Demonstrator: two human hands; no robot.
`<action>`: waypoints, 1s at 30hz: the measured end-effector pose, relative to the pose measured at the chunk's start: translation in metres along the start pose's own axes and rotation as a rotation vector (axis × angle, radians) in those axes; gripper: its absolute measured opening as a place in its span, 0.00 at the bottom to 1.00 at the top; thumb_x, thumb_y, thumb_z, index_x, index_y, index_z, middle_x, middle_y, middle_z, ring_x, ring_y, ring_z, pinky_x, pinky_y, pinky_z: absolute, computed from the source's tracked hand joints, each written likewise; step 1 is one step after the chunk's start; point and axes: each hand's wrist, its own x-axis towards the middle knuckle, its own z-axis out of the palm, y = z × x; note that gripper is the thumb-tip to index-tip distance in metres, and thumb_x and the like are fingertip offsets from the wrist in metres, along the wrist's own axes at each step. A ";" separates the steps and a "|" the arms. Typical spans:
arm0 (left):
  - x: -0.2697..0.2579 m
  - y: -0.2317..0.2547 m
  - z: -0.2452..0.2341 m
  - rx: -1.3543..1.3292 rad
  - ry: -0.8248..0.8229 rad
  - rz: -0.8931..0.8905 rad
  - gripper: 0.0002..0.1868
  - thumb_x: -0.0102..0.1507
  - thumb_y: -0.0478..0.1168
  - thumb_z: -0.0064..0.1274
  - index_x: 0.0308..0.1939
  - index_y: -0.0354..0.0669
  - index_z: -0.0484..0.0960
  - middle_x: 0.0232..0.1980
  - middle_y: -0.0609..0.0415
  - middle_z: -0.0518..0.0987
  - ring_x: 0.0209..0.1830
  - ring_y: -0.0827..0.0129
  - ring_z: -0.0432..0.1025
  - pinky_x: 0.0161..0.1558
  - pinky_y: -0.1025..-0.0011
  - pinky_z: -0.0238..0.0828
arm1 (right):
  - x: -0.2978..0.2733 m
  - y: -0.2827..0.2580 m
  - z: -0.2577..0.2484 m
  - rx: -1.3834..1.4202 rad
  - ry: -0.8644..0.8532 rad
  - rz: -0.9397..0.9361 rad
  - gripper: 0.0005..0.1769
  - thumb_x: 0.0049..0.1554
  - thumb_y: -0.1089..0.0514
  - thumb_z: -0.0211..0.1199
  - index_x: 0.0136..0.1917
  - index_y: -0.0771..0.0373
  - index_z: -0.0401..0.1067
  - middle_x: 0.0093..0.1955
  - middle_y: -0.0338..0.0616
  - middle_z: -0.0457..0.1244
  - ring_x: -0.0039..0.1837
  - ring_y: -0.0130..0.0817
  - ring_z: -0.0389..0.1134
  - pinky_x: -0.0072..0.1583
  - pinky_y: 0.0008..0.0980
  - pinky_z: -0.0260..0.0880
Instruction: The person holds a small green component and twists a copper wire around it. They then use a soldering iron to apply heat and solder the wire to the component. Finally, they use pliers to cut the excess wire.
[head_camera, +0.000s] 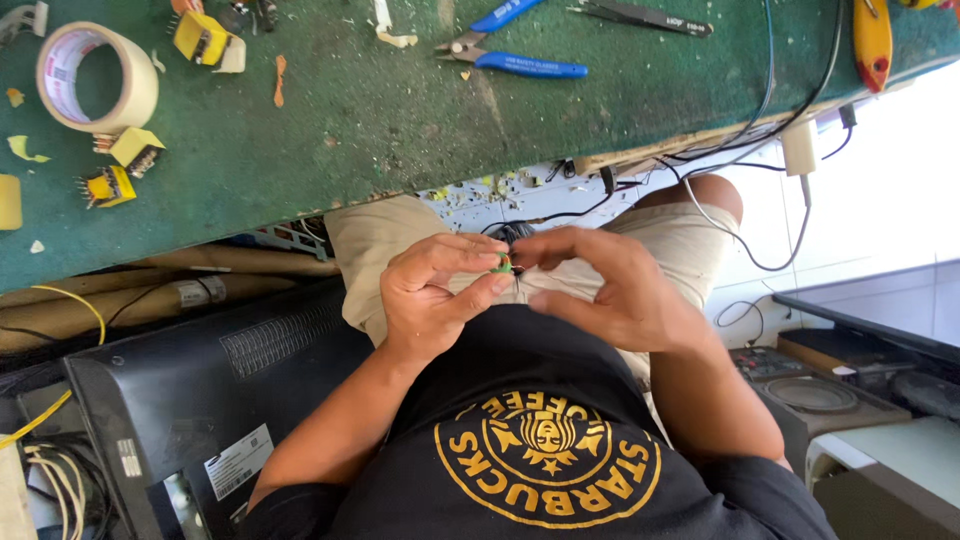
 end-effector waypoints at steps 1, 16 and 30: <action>-0.004 -0.002 0.000 -0.004 -0.001 -0.004 0.12 0.55 0.26 0.75 0.39 0.27 0.88 0.42 0.36 0.86 0.48 0.49 0.84 0.50 0.57 0.85 | -0.001 -0.004 -0.004 -0.001 0.002 0.005 0.23 0.55 0.64 0.77 0.63 0.67 0.77 0.52 0.48 0.75 0.55 0.42 0.77 0.63 0.44 0.76; -0.010 -0.006 0.005 -0.049 -0.030 -0.111 0.12 0.54 0.24 0.75 0.38 0.27 0.87 0.41 0.36 0.87 0.47 0.49 0.84 0.49 0.58 0.85 | -0.014 0.041 0.026 0.267 0.137 0.108 0.07 0.57 0.68 0.74 0.48 0.74 0.80 0.39 0.53 0.71 0.37 0.33 0.71 0.41 0.35 0.76; 0.007 0.015 0.004 0.096 -0.048 -0.100 0.09 0.57 0.27 0.74 0.38 0.30 0.88 0.41 0.37 0.87 0.43 0.54 0.85 0.44 0.61 0.85 | -0.015 0.044 0.041 0.288 0.233 0.107 0.03 0.61 0.69 0.70 0.48 0.72 0.79 0.34 0.48 0.69 0.39 0.28 0.68 0.46 0.28 0.71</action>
